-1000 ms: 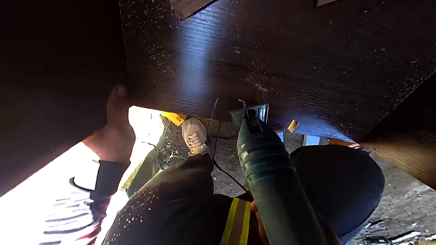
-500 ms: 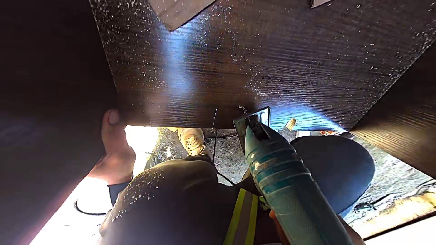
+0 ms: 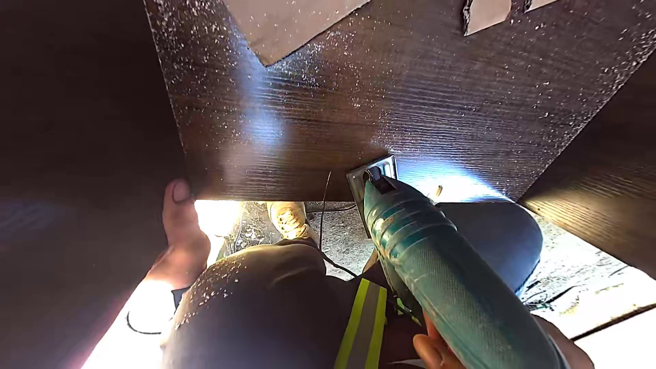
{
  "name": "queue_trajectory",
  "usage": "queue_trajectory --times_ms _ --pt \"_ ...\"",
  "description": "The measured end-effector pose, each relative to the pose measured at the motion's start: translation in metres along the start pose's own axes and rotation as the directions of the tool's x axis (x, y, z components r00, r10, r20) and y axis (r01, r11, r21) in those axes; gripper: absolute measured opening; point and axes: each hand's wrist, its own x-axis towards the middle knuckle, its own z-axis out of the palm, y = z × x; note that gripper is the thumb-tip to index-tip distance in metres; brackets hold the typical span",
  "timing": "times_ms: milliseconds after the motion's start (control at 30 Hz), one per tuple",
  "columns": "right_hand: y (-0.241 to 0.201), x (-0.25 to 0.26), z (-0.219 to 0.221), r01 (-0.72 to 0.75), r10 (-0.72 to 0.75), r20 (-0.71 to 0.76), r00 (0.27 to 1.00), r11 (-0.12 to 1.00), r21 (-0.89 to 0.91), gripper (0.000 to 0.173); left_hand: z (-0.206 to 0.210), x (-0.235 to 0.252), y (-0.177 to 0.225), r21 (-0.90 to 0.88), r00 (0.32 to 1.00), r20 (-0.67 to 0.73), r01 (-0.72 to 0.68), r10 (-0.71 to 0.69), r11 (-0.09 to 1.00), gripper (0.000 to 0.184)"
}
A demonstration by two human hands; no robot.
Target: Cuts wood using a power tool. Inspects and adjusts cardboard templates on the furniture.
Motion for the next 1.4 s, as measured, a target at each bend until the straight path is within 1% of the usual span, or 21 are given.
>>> queue_trajectory --times_ms 67,133,200,233,267,300,333,367,400,433,467,533,733,800,833,900,933,1033,1233,1333,1400 --pt "-0.005 0.003 -0.002 -0.023 0.023 0.0 1.0 1.0 0.003 0.045 0.001 0.002 0.001 -0.034 1.0 -0.001 0.011 -0.011 0.999 0.031" --pt "-0.007 0.004 -0.001 -0.039 0.04 -0.006 0.999 0.999 0.033 0.044 0.009 0.007 0.009 -0.03 0.999 -0.034 -0.012 0.011 0.999 0.014" --pt "-0.008 0.003 0.002 -0.057 0.058 -0.013 0.998 0.997 0.059 0.045 0.011 0.011 0.013 0.005 0.999 -0.039 -0.003 0.003 1.0 0.012" --pt "-0.008 0.003 0.003 -0.069 0.07 -0.014 0.997 0.995 0.069 0.046 0.012 0.011 0.017 0.054 0.996 -0.056 0.071 -0.068 0.996 0.013" --pt "-0.009 0.003 0.005 -0.074 0.075 -0.017 0.997 0.995 0.071 0.046 0.013 0.013 0.02 0.144 0.98 -0.068 0.196 -0.188 0.97 0.014" --pt "-0.01 0.003 0.005 -0.077 0.078 -0.018 0.997 0.995 0.067 0.047 0.013 0.017 0.023 0.301 0.931 -0.037 0.358 -0.364 0.884 0.011" --pt "-0.011 0.003 0.005 -0.08 0.081 -0.018 0.997 0.995 0.063 0.046 0.012 0.021 0.028 0.458 0.837 0.041 0.47 -0.546 0.754 0.011" --pt "-0.013 0.004 0.004 -0.079 0.08 -0.017 0.997 0.995 0.053 0.045 0.013 0.026 0.03 0.552 0.761 0.078 0.505 -0.644 0.664 0.02" --pt "-0.015 0.005 0.002 -0.075 0.076 -0.014 0.997 0.996 0.036 0.044 0.013 0.028 0.03 0.597 0.739 0.082 0.501 -0.669 0.627 0.023" --pt "-0.017 0.007 0.0 -0.075 0.075 -0.014 0.997 0.997 0.014 0.043 0.013 0.028 0.028 0.609 0.761 0.068 0.48 -0.645 0.631 0.021" --pt "-0.018 0.007 -0.002 -0.075 0.075 -0.015 0.997 0.997 0.0 0.043 0.012 0.026 0.025 0.603 0.813 0.038 0.445 -0.581 0.662 0.016" --pt "-0.019 0.008 -0.003 -0.081 0.081 -0.016 0.997 0.997 -0.001 0.042 0.011 0.026 0.023 0.602 0.842 0.029 0.416 -0.539 0.682 0.016" --pt "-0.011 0.0 0.003 -0.107 0.108 -0.001 0.994 0.992 0.068 0.043 0.016 0.027 0.029 0.638 0.773 -0.015 0.496 -0.634 0.59 0.017" --pt "-0.01 -0.002 0.009 -0.118 0.119 -0.007 0.993 0.986 0.122 0.042 0.015 0.028 0.03 0.674 0.726 0.054 0.481 -0.686 0.562 0.024" --pt "-0.01 -0.002 0.012 -0.116 0.12 -0.012 0.993 0.982 0.15 0.04 0.014 0.028 0.03 0.672 0.719 0.076 0.475 -0.691 0.568 0.026" --pt "-0.009 -0.005 0.018 -0.121 0.129 -0.025 0.991 0.972 0.203 0.039 0.012 0.025 0.025 0.61 0.81 0.048 0.439 -0.584 0.659 0.019" --pt "-0.007 -0.007 0.021 -0.128 0.139 -0.033 0.99 0.964 0.232 0.04 0.012 0.026 0.023 0.593 0.835 0.047 0.418 -0.548 0.688 0.019" --pt "-0.005 -0.011 0.028 -0.149 0.173 -0.058 0.983 0.944 0.296 0.043 0.01 0.026 0.02 0.579 0.849 0.047 0.406 -0.526 0.707 0.016" --pt "-0.009 -0.009 0.03 -0.172 0.201 -0.067 0.977 0.936 0.306 0.04 0.012 0.03 0.03 0.564 0.805 0.134 0.417 -0.578 0.712 0.02" --pt "-0.011 -0.006 0.025 -0.181 0.199 -0.042 0.979 0.944 0.275 0.04 0.01 0.027 0.023 0.565 0.871 0.096 0.351 -0.482 0.746 0.019" --pt "-0.011 -0.004 0.02 -0.156 0.171 -0.055 0.984 0.966 0.204 0.044 0.01 0.027 0.024 0.663 0.819 0.096 0.371 -0.565 0.651 0.024"
